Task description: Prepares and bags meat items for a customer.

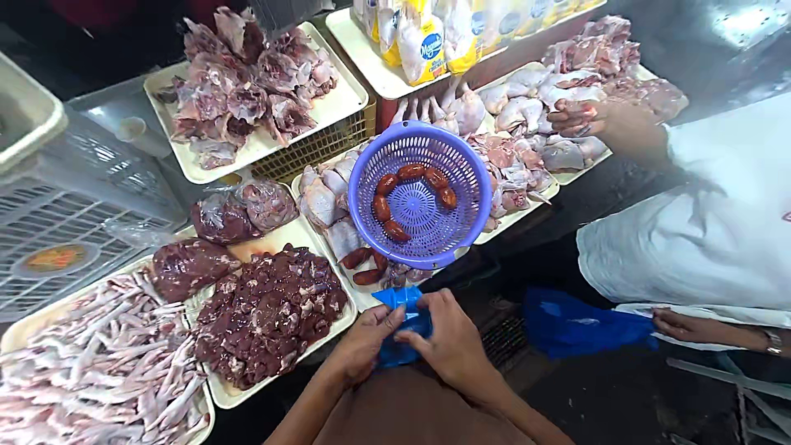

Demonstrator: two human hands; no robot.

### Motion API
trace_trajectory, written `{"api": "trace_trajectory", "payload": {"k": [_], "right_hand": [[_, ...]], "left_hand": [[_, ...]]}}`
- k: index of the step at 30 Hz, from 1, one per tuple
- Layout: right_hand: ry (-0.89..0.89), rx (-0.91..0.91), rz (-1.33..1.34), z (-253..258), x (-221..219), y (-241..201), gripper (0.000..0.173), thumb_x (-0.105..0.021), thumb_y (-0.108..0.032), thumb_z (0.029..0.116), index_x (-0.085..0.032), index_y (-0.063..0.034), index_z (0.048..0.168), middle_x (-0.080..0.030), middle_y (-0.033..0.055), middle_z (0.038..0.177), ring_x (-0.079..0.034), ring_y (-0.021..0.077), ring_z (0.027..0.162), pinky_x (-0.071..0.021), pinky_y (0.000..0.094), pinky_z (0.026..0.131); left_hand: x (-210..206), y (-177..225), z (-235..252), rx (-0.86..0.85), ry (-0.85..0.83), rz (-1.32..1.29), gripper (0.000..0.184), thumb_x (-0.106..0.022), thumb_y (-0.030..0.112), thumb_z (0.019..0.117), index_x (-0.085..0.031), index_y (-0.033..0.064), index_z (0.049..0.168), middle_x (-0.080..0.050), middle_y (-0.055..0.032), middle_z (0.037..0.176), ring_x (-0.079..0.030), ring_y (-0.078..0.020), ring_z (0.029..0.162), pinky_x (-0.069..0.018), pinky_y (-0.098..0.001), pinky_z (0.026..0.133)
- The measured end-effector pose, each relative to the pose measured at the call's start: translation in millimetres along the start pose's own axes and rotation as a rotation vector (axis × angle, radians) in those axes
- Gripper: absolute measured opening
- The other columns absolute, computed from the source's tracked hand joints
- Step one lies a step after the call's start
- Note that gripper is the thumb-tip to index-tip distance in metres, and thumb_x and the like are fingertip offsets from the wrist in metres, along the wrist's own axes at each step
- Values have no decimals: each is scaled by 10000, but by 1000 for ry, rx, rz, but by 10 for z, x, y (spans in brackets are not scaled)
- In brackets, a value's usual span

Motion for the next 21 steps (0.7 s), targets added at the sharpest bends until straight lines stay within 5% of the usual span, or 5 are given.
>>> {"api": "trace_trajectory", "payload": {"k": [7,10,13,17,21], "right_hand": [[148,149,-28,274,-407,382,201,-660,-250,966,-684,-63,896,-662,62,856,-673,169,749,-607,353,673],[142,-66,-11,266,-320,640,237,-663,-257,966,-683,-23,934,-680,110,868,-682,239,747,-604,458,685],[165,-16,169,225,-97,380,336,-667,-402,977,-689,-67,995,-682,55,885,-667,156,744,-602,382,669],[73,212,318,273,-131,-214,490,-722,-520,919,-661,-46,1026,-672,71,884,-663,145,762,-601,341,679],[272,304,261,328,-138,10,216,-681,-231,980,-640,-58,857,-635,55,830,-639,130,755,-581,288,682]], "left_hand": [[142,60,-118,-206,430,-204,211,-558,158,1055,-662,-12,1123,-751,-119,943,-743,-185,849,-634,-363,795],[373,62,-235,-326,439,-367,368,-575,246,1041,-540,58,1355,-727,-125,1095,-732,-208,970,-626,-417,855],[373,206,-193,-443,605,-117,642,-654,47,962,-319,15,1509,-682,-147,1206,-728,-196,1004,-639,-365,846],[-79,290,-175,-415,397,97,516,-559,47,1016,-351,-43,1479,-699,-125,1187,-730,-168,993,-631,-343,867],[-22,288,-197,-490,432,-89,531,-549,-64,970,-387,12,1470,-751,-74,1069,-752,-158,923,-640,-352,832]]}}
Point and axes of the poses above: each hand's wrist, its own z-axis towards the middle knuckle, its own x-axis out of the back of the hand, y = z × x, the point moved 1 cm from there along z, towards the middle knuckle
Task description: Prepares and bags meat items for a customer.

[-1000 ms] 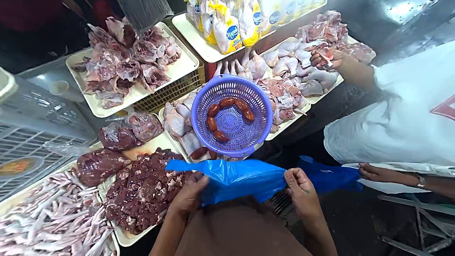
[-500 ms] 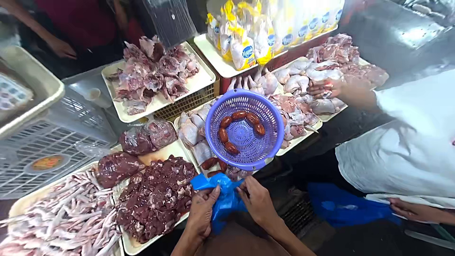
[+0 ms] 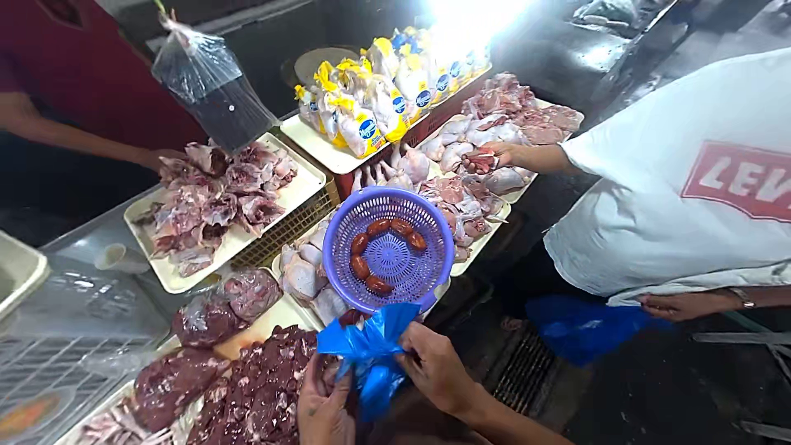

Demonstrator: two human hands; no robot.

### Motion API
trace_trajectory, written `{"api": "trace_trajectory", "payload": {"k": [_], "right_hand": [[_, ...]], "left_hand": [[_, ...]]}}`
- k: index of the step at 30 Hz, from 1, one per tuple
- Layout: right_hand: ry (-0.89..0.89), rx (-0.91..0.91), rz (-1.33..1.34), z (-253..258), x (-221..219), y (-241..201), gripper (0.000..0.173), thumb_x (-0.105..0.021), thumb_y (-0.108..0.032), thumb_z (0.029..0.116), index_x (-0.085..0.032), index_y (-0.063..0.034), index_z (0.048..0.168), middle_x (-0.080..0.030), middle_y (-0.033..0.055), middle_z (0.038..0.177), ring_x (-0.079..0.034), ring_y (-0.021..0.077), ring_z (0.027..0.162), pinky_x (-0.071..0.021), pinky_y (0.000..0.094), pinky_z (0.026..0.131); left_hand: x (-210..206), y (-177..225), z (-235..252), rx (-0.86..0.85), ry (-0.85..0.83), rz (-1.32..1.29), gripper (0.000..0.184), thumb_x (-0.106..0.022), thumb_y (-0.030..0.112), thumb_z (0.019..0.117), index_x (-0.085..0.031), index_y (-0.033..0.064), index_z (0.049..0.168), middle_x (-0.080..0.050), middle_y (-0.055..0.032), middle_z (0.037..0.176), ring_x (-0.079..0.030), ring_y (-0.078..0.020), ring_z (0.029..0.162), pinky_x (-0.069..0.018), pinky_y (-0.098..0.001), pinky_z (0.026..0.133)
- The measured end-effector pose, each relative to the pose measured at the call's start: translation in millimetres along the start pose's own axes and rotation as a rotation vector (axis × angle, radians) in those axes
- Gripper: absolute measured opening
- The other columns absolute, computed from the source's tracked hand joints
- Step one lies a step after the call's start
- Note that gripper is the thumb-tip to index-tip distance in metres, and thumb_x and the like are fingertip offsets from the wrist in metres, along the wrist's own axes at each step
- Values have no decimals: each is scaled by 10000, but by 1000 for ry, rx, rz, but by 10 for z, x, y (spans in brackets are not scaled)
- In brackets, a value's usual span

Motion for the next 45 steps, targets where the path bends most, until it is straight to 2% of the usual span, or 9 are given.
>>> {"api": "trace_trajectory", "payload": {"k": [5,10,12,15,18,24,29,35,45], "right_hand": [[-467,-662,-222,-323,289,633,322,-681,-302,947,-657,-47,1143,-693,162,1090,-684,334,1018,-558,574,878],[-234,-7,-152,-121,285,17,714,-785,-347,865,-499,-149,1489,-560,90,1476,-519,254,1377,-459,493,1138],[-286,24,-29,-10,245,-49,719,-752,-238,897,-437,-127,1534,-675,40,1309,-647,176,1192,-547,444,1021],[-364,-235,453,34,530,69,490,-534,-51,995,-462,-67,1479,-704,83,1174,-700,145,1007,-610,364,895],[-303,-316,803,-146,896,340,228,-470,-93,1020,-680,-121,1106,-680,-10,1060,-650,79,983,-561,299,891],[-273,-858,880,-373,862,946,256,-440,-43,1011,-689,-83,964,-718,15,906,-676,87,800,-580,281,722],[42,-1208,1420,-167,746,1075,239,-439,-197,1067,-630,-104,1176,-730,124,1006,-725,239,898,-616,423,791],[-192,-1049,634,614,707,1494,616,-499,-502,1055,-391,-101,1509,-688,121,1146,-698,199,999,-595,392,868],[103,-1025,697,543,463,1326,359,-604,-61,977,-520,40,1310,-709,155,1015,-725,206,878,-629,390,786]], "left_hand": [[590,-50,169,236,-6,-482,343,-443,152,1058,-608,103,1355,-726,-89,1170,-719,-196,1051,-610,-398,900],[53,-16,147,46,-308,183,630,-702,79,906,-401,-10,1453,-734,-116,1029,-730,-205,898,-632,-394,795],[-160,48,79,-112,-621,439,800,-791,118,871,-335,-32,1511,-715,-73,1046,-708,-155,914,-623,-338,827],[50,55,191,-405,-447,1135,882,-792,119,768,-396,67,1555,-673,-99,1136,-669,-201,946,-604,-397,806],[439,-172,407,-28,-255,1387,864,-811,-9,707,-462,-5,1498,-603,-299,1258,-619,-467,1106,-510,-672,906],[413,-164,366,279,-887,-308,747,-696,116,950,-331,214,1595,-631,-125,1399,-675,-230,1180,-554,-403,1012],[291,-744,560,70,-344,793,180,-670,16,870,-785,123,956,-715,-69,1042,-666,-181,996,-557,-380,886],[43,-853,777,165,-201,1205,648,-715,36,800,-569,87,1429,-562,-234,1346,-575,-395,1229,-502,-584,1008],[-174,-524,807,247,16,379,967,-582,-112,633,-351,40,1560,-391,-189,1559,-500,-245,1349,-505,-414,1050]]}}
Point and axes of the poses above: each hand's wrist, its own z-axis towards the middle knuckle, its own x-axis out of the back of the hand, y = z × x, the point moved 1 cm from there along z, towards the middle knuckle
